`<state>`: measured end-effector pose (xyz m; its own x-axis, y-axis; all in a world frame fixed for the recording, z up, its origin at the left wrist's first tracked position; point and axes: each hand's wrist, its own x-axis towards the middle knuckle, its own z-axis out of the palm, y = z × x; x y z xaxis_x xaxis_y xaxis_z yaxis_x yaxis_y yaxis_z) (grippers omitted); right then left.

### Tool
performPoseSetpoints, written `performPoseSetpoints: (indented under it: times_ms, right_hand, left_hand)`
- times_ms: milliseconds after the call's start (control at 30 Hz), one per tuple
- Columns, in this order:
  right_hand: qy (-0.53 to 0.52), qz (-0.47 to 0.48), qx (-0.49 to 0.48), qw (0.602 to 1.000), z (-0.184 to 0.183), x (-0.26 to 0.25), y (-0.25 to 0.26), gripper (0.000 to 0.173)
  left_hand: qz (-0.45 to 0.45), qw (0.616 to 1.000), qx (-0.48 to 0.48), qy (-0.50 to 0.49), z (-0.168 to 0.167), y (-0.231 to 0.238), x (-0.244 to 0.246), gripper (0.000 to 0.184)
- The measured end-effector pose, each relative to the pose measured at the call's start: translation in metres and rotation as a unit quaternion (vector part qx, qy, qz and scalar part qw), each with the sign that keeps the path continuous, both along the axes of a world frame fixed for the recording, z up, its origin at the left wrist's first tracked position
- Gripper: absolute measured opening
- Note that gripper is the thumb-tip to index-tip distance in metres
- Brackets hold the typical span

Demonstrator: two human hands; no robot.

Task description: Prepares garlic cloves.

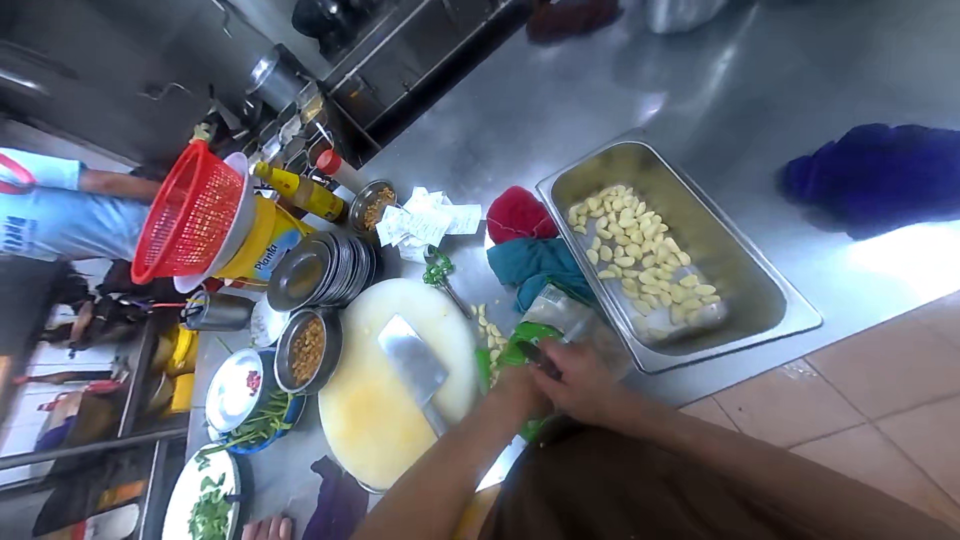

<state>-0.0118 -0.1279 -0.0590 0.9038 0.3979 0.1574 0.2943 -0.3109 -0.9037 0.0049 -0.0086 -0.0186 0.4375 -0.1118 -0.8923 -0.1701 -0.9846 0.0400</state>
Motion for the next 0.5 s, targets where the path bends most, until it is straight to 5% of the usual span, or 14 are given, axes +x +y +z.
performPoseSetpoints:
  times_ms: [267,500]
  right_hand:
    - [-0.009,-0.033,-0.003,0.999,0.004,0.002,0.002,0.017]
    - [0.03,-0.027,-0.02,0.999,0.022,-0.003,0.005,0.015]
  left_hand:
    - [0.095,0.995,-0.038,-0.011,-0.009,-0.005,-0.003,0.039]
    - [0.074,0.99,-0.101,-0.068,-0.029,0.022,-0.014,0.04]
